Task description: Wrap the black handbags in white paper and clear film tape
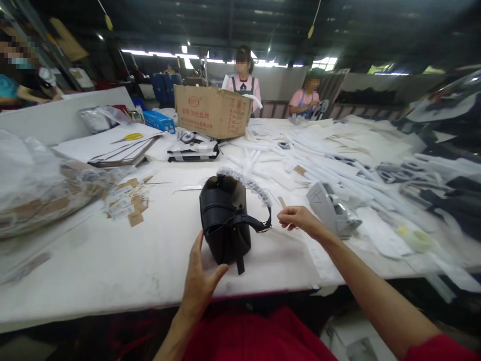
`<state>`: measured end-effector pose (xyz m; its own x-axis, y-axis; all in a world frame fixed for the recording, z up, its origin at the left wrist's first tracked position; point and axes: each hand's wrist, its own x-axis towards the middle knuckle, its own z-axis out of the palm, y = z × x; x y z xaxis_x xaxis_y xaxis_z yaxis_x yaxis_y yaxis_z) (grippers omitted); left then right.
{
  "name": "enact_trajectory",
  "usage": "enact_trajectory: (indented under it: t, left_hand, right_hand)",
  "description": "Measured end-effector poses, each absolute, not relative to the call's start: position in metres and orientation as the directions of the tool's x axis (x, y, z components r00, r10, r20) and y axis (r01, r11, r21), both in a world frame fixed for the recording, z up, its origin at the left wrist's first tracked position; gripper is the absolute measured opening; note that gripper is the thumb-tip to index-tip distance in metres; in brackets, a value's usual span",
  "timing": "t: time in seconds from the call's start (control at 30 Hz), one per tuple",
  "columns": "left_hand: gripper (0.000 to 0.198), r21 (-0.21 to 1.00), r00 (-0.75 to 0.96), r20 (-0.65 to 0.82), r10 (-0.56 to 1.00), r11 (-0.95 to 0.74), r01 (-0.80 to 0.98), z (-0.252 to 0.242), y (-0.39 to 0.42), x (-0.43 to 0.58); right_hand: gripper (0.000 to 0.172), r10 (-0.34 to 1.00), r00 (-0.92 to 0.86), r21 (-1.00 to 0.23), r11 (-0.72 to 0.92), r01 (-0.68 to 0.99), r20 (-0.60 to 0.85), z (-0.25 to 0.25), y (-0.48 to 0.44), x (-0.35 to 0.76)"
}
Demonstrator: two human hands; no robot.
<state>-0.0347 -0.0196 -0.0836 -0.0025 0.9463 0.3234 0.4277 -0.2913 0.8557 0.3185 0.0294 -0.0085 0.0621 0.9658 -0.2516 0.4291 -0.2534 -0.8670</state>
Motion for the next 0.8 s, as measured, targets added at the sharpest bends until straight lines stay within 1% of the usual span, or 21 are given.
enact_trajectory:
  t: [0.07,0.1,0.17,0.23,0.33,0.37,0.43,0.47,0.5,0.53,0.57,0.6,0.63,0.67,0.7,0.73,0.77,0.8]
  left_hand:
    - [0.090,0.831,-0.009,0.324,0.946,-0.280,0.481,-0.086,-0.013,-0.026]
    - [0.087,0.820,-0.015,0.331,0.944,-0.280,0.499,-0.087,-0.007,-0.025]
    - [0.082,0.795,-0.003,0.345,0.938,-0.291,0.533,-0.085,0.010,-0.028]
    - [0.080,0.766,0.012,0.360,0.933,-0.303,0.567,-0.082,0.028,-0.035]
    - [0.078,0.714,0.019,0.392,0.920,-0.317,0.624,-0.074,0.045,-0.044]
    - [0.077,0.690,0.013,0.426,0.905,-0.334,0.642,-0.071,0.046,-0.045]
    - [0.071,0.635,-0.024,0.539,0.842,-0.387,0.669,-0.065,0.038,-0.045]
    - [0.065,0.614,-0.055,0.602,0.797,-0.418,0.670,-0.062,0.029,-0.044]
    - [0.057,0.605,-0.085,0.651,0.755,-0.448,0.658,-0.058,0.017,-0.042]
    - [0.046,0.618,-0.107,0.669,0.735,-0.471,0.630,-0.055,0.004,-0.038]
    - [0.034,0.655,-0.106,0.649,0.753,-0.483,0.581,-0.051,-0.010,-0.034]
    - [0.025,0.721,-0.082,0.580,0.810,-0.464,0.515,-0.048,-0.024,-0.028]
    - [0.021,0.804,-0.037,0.467,0.883,-0.407,0.434,-0.044,-0.037,-0.022]
    - [0.024,0.884,0.025,0.332,0.943,-0.320,0.341,-0.040,-0.048,-0.014]
    - [0.032,0.947,0.091,0.203,0.975,-0.219,0.233,-0.036,-0.056,-0.007]
    - [0.040,0.986,0.157,0.105,0.982,-0.124,0.113,-0.032,-0.062,0.000]
    - [0.047,0.999,0.208,0.038,0.977,-0.039,-0.001,-0.029,-0.066,0.006]
    - [0.049,0.995,0.241,-0.005,0.971,0.029,-0.096,-0.026,-0.067,0.011]
  right_hand:
    - [0.023,0.972,0.145,-0.728,-0.235,0.644,-0.185,-0.035,0.033,0.317]
    - [0.023,0.975,0.159,-0.667,-0.221,0.712,-0.153,-0.044,0.035,0.313]
    - [0.029,0.977,0.172,-0.603,-0.212,0.769,-0.123,-0.054,0.038,0.303]
    - [0.026,0.975,0.178,-0.575,-0.223,0.787,-0.135,-0.057,0.039,0.295]
    - [0.013,0.971,0.156,-0.563,-0.233,0.793,-0.182,-0.053,0.037,0.291]
    - [0.012,0.971,0.143,-0.572,-0.230,0.787,-0.194,-0.051,0.034,0.290]
    - [0.012,0.972,0.107,-0.603,-0.213,0.769,-0.208,-0.045,0.025,0.287]
    - [0.014,0.976,0.084,-0.655,-0.199,0.729,-0.202,-0.041,0.019,0.284]
    - [0.016,0.980,0.059,-0.734,-0.183,0.655,-0.192,-0.036,0.011,0.278]
    - [0.019,0.983,0.037,-0.825,-0.170,0.540,-0.178,-0.030,0.001,0.271]
    - [0.022,0.986,0.021,-0.908,-0.159,0.388,-0.164,-0.025,-0.009,0.261]
    - [0.026,0.988,0.014,-0.963,-0.155,0.219,-0.155,-0.019,-0.019,0.250]
    - [0.031,0.988,0.017,-0.986,-0.157,0.061,-0.156,-0.015,-0.030,0.237]
    - [0.037,0.986,0.028,-0.985,-0.164,-0.058,-0.165,-0.011,-0.040,0.224]
    - [0.040,0.984,0.045,-0.975,-0.165,-0.151,-0.174,-0.008,-0.049,0.209]
    - [0.042,0.982,0.058,-0.961,-0.164,-0.222,-0.181,-0.007,-0.058,0.195]
    - [0.041,0.980,0.062,-0.946,-0.164,-0.278,-0.188,-0.007,-0.065,0.182]
    - [0.039,0.979,0.056,-0.930,-0.169,-0.325,-0.198,-0.007,-0.071,0.171]
